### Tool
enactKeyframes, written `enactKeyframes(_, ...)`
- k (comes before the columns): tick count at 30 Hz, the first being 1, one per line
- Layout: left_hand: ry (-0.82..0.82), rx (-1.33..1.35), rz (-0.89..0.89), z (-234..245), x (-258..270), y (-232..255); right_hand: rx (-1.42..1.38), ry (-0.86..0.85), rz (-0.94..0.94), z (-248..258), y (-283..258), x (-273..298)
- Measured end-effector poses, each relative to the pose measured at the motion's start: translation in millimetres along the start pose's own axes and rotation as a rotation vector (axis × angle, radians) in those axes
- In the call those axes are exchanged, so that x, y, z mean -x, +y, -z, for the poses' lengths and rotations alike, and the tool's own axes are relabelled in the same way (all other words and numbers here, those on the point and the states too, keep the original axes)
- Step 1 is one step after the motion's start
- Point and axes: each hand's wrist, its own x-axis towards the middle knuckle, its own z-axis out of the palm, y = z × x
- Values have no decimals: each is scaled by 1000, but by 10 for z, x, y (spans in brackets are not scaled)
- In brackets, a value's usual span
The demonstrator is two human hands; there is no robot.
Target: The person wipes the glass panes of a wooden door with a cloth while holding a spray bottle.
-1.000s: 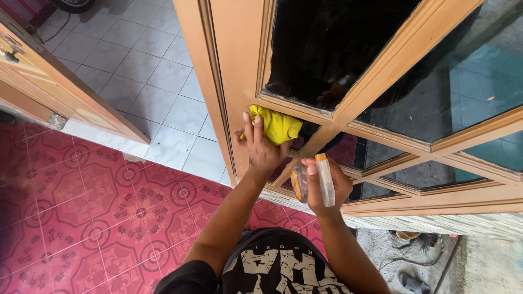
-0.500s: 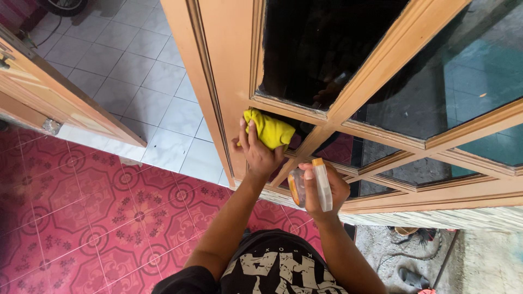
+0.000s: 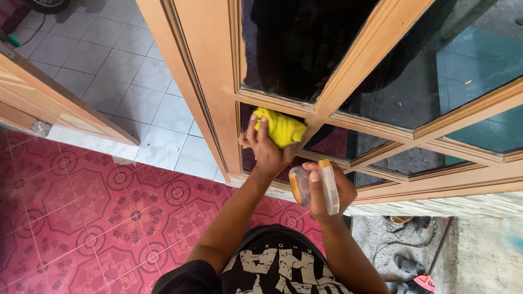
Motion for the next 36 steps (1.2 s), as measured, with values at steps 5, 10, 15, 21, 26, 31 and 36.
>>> enactKeyframes(5, -141, -10, -197, 182, -31, -197, -71, 0, 33, -24, 26, -35)
enactKeyframes(10, -66, -267, -146, 248, -126, -458, -101, -26, 58, -70, 67, -43)
enactKeyframes(15, -73, -215, 52, 300, -127, -334, -64, -5, 45, -23, 101, -13)
enactKeyframes(21, -49, -194, -142, 136, 270, -521, -52, 13, 17, 9, 120, -4)
enactKeyframes(26, -180, -317, 60, 237, 745, -653, -3, -33, -32, -79, 368, 15)
enactKeyframes(31, -245, -337, 164, 327, 1006, -732, 57, -127, -209, -266, 610, 114)
enactKeyframes(36, -215, -274, 149, 466, 923, -728, 79, -166, -170, -424, 805, 171)
